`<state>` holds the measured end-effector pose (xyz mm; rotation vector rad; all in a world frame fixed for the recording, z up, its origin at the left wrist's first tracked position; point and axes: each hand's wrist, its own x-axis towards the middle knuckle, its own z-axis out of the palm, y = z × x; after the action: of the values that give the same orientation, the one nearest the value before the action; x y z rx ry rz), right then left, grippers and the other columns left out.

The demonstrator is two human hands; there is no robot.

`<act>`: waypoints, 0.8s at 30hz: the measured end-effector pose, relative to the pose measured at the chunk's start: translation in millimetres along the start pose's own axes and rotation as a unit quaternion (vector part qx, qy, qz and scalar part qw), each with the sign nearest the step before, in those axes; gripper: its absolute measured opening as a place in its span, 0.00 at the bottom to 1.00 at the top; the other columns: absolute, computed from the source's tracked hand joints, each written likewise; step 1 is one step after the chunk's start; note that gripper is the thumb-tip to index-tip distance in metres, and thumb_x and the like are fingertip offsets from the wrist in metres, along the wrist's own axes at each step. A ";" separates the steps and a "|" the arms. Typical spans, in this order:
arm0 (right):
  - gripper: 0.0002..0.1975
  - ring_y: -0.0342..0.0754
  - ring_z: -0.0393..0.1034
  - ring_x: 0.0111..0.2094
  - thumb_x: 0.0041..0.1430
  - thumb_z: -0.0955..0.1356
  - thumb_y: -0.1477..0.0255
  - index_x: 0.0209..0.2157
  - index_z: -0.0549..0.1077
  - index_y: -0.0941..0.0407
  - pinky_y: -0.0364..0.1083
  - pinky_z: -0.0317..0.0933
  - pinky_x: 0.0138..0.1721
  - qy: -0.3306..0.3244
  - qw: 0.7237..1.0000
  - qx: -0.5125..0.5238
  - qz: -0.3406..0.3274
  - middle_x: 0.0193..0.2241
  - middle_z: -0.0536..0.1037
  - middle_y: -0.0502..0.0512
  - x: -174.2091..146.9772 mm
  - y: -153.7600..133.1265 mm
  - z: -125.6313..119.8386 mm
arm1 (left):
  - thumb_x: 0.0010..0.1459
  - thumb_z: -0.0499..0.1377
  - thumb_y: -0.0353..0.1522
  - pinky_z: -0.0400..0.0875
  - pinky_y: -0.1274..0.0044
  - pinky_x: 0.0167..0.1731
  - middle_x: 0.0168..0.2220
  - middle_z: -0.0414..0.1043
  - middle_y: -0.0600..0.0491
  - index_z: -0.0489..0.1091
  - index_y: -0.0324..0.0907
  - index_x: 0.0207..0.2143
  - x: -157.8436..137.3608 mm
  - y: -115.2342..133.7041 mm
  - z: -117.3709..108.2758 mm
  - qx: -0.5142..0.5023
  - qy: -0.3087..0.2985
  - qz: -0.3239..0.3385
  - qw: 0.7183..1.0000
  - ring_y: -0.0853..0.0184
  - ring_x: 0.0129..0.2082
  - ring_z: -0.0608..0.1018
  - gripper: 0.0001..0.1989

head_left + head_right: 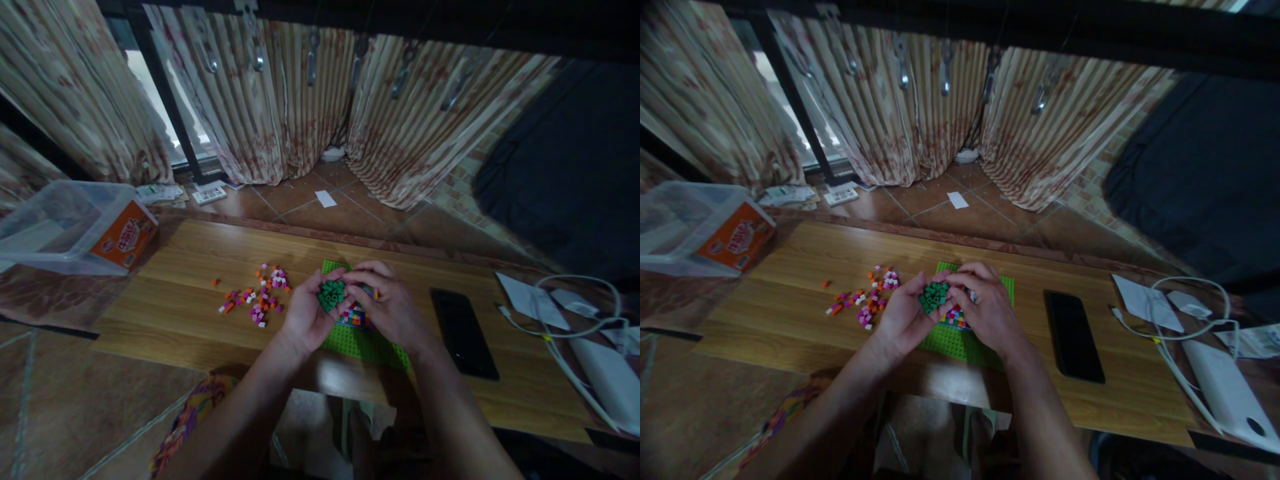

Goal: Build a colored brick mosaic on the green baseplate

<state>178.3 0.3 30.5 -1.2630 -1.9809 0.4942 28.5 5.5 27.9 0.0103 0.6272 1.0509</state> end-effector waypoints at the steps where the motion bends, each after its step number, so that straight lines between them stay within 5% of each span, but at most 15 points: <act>1: 0.10 0.51 0.67 0.47 0.61 0.66 0.71 0.41 0.78 0.50 0.53 0.62 0.49 -0.007 1.000 -0.017 -0.011 0.43 0.73 0.55 -0.9 1.1 0.8 | 0.65 0.48 0.34 0.74 0.76 0.34 0.29 0.75 0.48 0.74 0.33 0.31 -0.8 0.3 0.5 0.002 0.001 -0.004 1.000 0.69 0.28 0.76 0.19; 5: 0.11 0.53 0.65 0.49 0.61 0.65 0.73 0.44 0.77 0.51 0.56 0.60 0.50 -0.012 0.998 -0.055 -0.019 0.45 0.71 0.57 -4.6 6.3 5.6 | 0.64 0.49 0.32 0.72 0.79 0.30 0.30 0.75 0.48 0.74 0.33 0.33 -1.3 -0.3 0.1 0.012 0.002 -0.018 1.000 0.70 0.28 0.75 0.17; 12: 0.07 0.51 0.67 0.47 0.58 0.67 0.74 0.35 0.77 0.51 0.53 0.61 0.49 -0.001 1.000 -0.004 0.023 0.42 0.72 0.54 -2.9 4.1 9.4 | 0.64 0.49 0.33 0.73 0.78 0.31 0.31 0.75 0.46 0.74 0.32 0.33 0.9 -3.0 -1.2 0.016 0.003 -0.025 1.000 0.69 0.30 0.76 0.17; 16: 0.05 0.50 0.69 0.45 0.57 0.68 0.70 0.34 0.77 0.52 0.51 0.61 0.49 0.082 0.994 0.040 0.066 0.41 0.74 0.53 -2.7 14.2 -0.1 | 0.63 0.50 0.30 0.76 0.76 0.37 0.32 0.76 0.43 0.73 0.31 0.32 1.1 0.3 -1.3 0.006 0.019 -0.010 1.000 0.67 0.32 0.78 0.14; 20: 0.07 0.49 0.72 0.37 0.54 0.69 0.65 0.32 0.77 0.54 0.49 0.64 0.40 0.159 0.971 0.072 0.162 0.35 0.78 0.54 -7.5 42.0 -8.3 | 0.61 0.52 0.28 0.76 0.80 0.32 0.28 0.75 0.45 0.72 0.32 0.29 4.0 6.6 -6.5 0.006 0.070 0.029 0.997 0.70 0.29 0.77 0.12; 24: 0.09 0.51 0.73 0.35 0.48 0.71 0.65 0.31 0.78 0.55 0.50 0.65 0.39 0.117 0.953 0.090 0.265 0.34 0.80 0.54 -11.6 62.7 -3.9 | 0.60 0.52 0.27 0.74 0.83 0.26 0.26 0.73 0.46 0.71 0.32 0.28 5.9 9.2 -10.5 0.020 0.087 0.033 0.995 0.72 0.24 0.75 0.11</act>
<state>222.9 17.6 -12.0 -1.6506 -1.3565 0.7246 18.0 12.1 19.2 -0.0254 0.8097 1.1106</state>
